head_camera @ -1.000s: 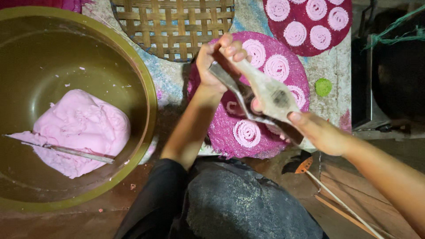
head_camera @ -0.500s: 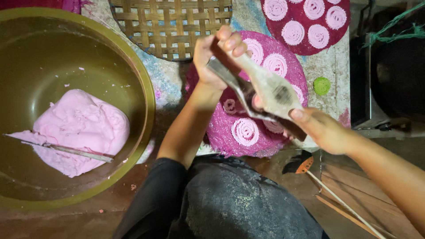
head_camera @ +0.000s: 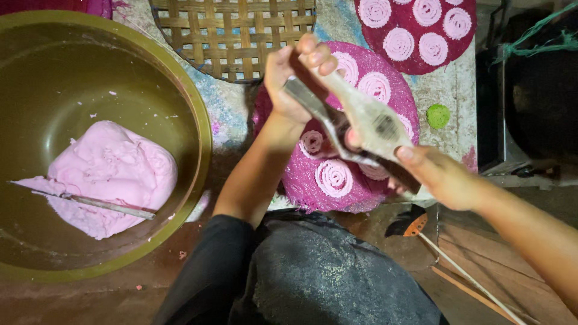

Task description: The person uses a hand-held extruder tool to pipe pink dough-like material into spiral rosettes onto round magenta boards. They load the material into the tool, squeeze rosettes one at a time onto the boards, and set finished boards aside on woven trays.

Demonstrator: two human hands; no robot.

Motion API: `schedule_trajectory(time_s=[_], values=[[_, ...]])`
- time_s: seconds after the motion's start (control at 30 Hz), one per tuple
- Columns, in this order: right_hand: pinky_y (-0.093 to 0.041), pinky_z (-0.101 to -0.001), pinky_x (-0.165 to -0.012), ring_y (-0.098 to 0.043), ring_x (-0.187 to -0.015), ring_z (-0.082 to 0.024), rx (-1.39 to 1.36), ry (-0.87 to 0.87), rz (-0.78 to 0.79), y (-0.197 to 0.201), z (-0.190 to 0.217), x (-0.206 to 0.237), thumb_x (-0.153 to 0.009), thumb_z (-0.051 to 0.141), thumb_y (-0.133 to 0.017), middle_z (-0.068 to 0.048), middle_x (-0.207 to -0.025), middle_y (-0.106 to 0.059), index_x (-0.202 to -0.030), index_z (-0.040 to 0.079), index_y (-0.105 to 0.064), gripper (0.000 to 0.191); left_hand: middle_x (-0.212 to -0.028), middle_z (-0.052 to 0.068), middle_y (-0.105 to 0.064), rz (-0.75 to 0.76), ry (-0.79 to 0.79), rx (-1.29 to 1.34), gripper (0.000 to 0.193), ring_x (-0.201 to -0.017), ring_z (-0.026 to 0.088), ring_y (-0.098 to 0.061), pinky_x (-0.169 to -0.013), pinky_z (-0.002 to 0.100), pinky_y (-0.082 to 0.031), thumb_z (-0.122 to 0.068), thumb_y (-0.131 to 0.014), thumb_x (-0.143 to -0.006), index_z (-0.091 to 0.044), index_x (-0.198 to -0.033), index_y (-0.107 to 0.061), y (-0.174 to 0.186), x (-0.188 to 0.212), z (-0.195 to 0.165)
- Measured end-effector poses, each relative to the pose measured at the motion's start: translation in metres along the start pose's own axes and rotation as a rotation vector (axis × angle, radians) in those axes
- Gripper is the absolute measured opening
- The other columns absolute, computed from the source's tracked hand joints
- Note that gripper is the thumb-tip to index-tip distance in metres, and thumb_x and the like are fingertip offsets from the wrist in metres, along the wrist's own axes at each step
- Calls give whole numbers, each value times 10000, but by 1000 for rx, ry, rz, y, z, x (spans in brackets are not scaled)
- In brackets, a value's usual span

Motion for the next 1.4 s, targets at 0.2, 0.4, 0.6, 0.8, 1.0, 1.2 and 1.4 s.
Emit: schedule_trajectory(time_s=[0.2,0.4,0.6,0.8,1.0,1.2,1.4], values=[[-553,-322,-689,-670,-716,-156,-46,110,-71,-7,13,-22,-971,645,-359,-50,-775,-717,-968,42,-708,697,-888,3,-559,95,55,-8,309,-911,183,-572,-883,385,-511,-411,-444,-1014,-121,-1020,-550,-4,-28,-22],[-540,-324,-636,-651,-651,-158,-161,87,50,-35,13,-6,-986,649,-344,-46,-705,-687,-879,17,-707,736,-865,14,-561,13,39,-35,327,-873,182,-572,-817,354,-500,-424,-444,-1047,-114,-1021,-545,-4,9,-37],[-538,-352,-615,-678,-633,-181,-40,-56,-81,2,2,6,-975,627,-351,-87,-692,-726,-824,22,-746,738,-887,15,-549,-71,-31,38,337,-891,179,-564,-876,355,-489,-428,-454,-1037,-101,-991,-526,13,-8,13],[-512,-325,-646,-633,-706,-152,1,131,-212,2,0,-11,-1008,623,-373,-58,-794,-709,-1024,21,-717,694,-922,13,-553,107,51,-95,356,-940,189,-581,-957,422,-514,-454,-479,-1012,-104,-1033,-542,-17,-40,-11],[-470,-350,-863,-614,-991,-196,-154,220,-125,7,6,7,-1060,602,-350,-108,-1103,-687,-1268,-25,-656,728,-993,98,-587,52,114,-120,355,-1065,270,-615,-1081,459,-490,-387,-523,-953,-45,-1037,-568,-43,-51,-2],[-310,-360,-1181,-453,-1424,-221,-263,306,-96,15,8,1,-1037,572,-395,-113,-1521,-530,-1492,-40,-468,766,-1201,155,-661,210,150,-35,425,-1203,299,-626,-1171,430,-457,-353,-482,-1065,20,-1200,-634,-28,-61,2],[-343,-278,-930,-463,-1121,-115,-350,306,-95,15,-18,-10,-1034,597,-446,-58,-1260,-536,-1485,-34,-492,777,-1551,258,-522,21,199,-265,791,-1437,371,-511,-1263,496,-386,-606,-363,-1102,56,-1508,-516,-3,-40,-14]])
Point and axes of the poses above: each hand's wrist, its own x-axis away from the middle knuckle, its own y-axis out of the back of the hand, z = x × y, the point moved 3 cm from there along -x, towards the middle knuckle
